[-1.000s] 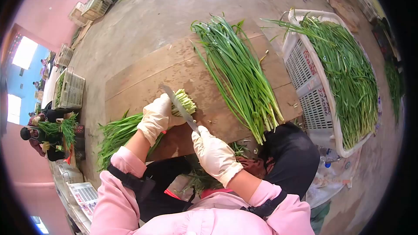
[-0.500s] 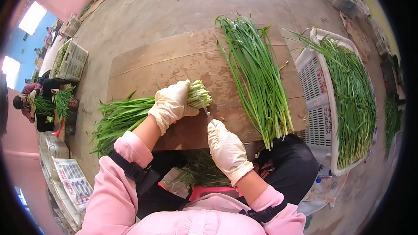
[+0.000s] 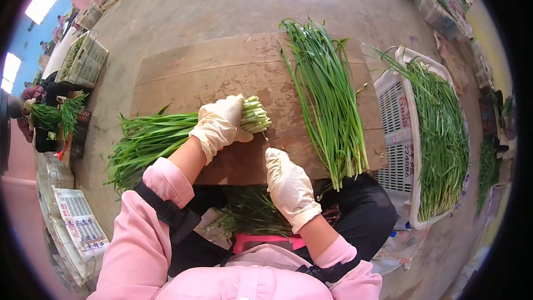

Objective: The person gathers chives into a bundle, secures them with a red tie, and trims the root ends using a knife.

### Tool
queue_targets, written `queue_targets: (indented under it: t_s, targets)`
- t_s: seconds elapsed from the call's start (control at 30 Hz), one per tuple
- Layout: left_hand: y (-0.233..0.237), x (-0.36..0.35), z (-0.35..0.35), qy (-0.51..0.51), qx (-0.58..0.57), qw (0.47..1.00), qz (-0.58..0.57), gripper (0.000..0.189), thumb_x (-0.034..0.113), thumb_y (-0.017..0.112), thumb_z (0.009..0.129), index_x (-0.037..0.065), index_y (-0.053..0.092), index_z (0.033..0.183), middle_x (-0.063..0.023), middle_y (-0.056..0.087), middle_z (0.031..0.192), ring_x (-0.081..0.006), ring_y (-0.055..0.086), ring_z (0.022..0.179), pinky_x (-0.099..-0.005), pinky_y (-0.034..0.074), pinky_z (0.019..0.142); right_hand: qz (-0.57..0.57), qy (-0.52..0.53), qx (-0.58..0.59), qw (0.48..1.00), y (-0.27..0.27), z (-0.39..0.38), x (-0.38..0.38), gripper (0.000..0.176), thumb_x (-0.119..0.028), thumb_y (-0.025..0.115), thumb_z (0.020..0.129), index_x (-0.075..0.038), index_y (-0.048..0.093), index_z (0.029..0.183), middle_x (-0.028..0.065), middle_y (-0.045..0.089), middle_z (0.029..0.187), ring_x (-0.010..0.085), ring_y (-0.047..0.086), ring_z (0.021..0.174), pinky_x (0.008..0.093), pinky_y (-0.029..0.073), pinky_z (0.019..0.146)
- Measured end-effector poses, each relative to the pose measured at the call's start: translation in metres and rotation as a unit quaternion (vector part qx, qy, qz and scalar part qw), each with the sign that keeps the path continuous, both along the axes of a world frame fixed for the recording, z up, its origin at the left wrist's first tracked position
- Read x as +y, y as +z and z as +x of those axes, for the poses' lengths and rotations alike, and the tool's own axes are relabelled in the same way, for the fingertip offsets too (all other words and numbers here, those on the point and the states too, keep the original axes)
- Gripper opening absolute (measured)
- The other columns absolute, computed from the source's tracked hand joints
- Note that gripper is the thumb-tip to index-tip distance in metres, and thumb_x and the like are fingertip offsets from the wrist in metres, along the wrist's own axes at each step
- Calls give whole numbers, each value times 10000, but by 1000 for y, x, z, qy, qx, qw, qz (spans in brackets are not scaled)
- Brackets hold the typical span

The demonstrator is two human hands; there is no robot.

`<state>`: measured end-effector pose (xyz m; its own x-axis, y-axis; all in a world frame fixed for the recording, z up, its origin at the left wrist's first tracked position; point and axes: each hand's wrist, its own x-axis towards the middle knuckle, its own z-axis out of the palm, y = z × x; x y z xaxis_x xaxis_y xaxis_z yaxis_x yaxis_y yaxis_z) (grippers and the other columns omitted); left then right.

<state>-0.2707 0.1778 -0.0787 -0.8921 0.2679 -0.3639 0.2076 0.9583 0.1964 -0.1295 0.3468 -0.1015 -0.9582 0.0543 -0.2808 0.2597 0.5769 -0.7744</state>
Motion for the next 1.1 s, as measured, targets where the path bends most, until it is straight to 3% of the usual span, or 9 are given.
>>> queue_targets:
  t_s: [0.1, 0.2, 0.3, 0.5, 0.53, 0.8, 0.93, 1.07, 1.1]
  targets:
    - [-4, -1, -5, -4, 5, 1000, -1, 715, 379, 930, 619, 85, 601, 1181, -140, 685, 1169, -334, 654, 1133, -441, 527, 928, 22, 2, -22, 1000, 8, -6, 0, 446, -423, 377, 1085, -73, 643, 1159, 279, 691, 881, 505, 646, 851, 575, 504, 753]
    - [-4, -1, -2, -5, 4, 1000, -1, 701, 376, 930, 621, 85, 605, 1170, -144, 685, 1171, -330, 658, 1131, -440, 531, 925, 38, -2, 31, 999, -2, -9, -1, 450, -444, 437, 1083, -50, 654, 1060, 118, 602, 619, 224, 625, 543, 377, 497, 570]
    - [-4, -1, -4, -3, -7, 1000, -3, 694, 376, 925, 629, 75, 606, 1166, -148, 683, 1176, -335, 656, 1136, -441, 530, 925, 6, -14, -53, 998, 8, -13, -6, 465, -449, 360, 1088, -71, 629, 1104, 250, 688, 795, 464, 669, 786, 545, 517, 731]
    - [-1, 0, -3, -6, 0, 1000, -9, 684, 378, 932, 631, 66, 652, 1171, -149, 697, 1196, -326, 666, 1144, -429, 532, 936, -42, 7, -51, 998, -14, -62, -15, 503, -476, 349, 1087, -52, 611, 1020, 189, 665, 700, 381, 669, 657, 494, 527, 693]
    - [-5, -2, -4, -14, 5, 1000, -13, 687, 394, 919, 639, 62, 638, 1172, -157, 687, 1192, -337, 657, 1145, -440, 527, 935, -23, 17, -12, 1000, -19, -63, -14, 532, -487, 330, 1086, -40, 612, 1028, 187, 663, 698, 373, 670, 662, 489, 528, 712]
    - [-5, -1, -5, -19, 3, 1000, -16, 718, 428, 903, 640, 51, 618, 1180, -175, 683, 1195, -347, 654, 1146, -439, 525, 932, -18, 21, -66, 997, -5, -45, -8, 601, -519, 308, 1073, -19, 634, 1005, 186, 671, 695, 375, 681, 735, 485, 518, 766]
    - [0, 3, -7, 5, -33, 999, -40, 778, 450, 913, 621, 34, 603, 1201, -202, 687, 1193, -348, 656, 1148, -439, 523, 941, -29, 30, -36, 998, -17, -73, -17, 610, -521, 319, 1070, -11, 647, 1008, 210, 703, 800, 385, 695, 810, 486, 524, 792]
    - [1, 3, -8, -6, -29, 999, -38, 877, 504, 913, 597, 48, 575, 1267, -179, 680, 1220, -360, 642, 1171, -455, 513, 957, -2, 37, -103, 994, -5, -35, 1, 623, -548, 291, 1068, -18, 616, 1111, 227, 699, 803, 418, 684, 850, 501, 513, 831]
    - [4, 4, -9, -2, -25, 999, -41, 883, 503, 915, 595, 50, 573, 1272, -177, 674, 1231, -358, 639, 1176, -453, 512, 958, 18, 28, -96, 995, -7, -28, 3, 617, -536, 288, 1073, -23, 631, 1058, 211, 695, 788, 412, 678, 846, 499, 512, 831]
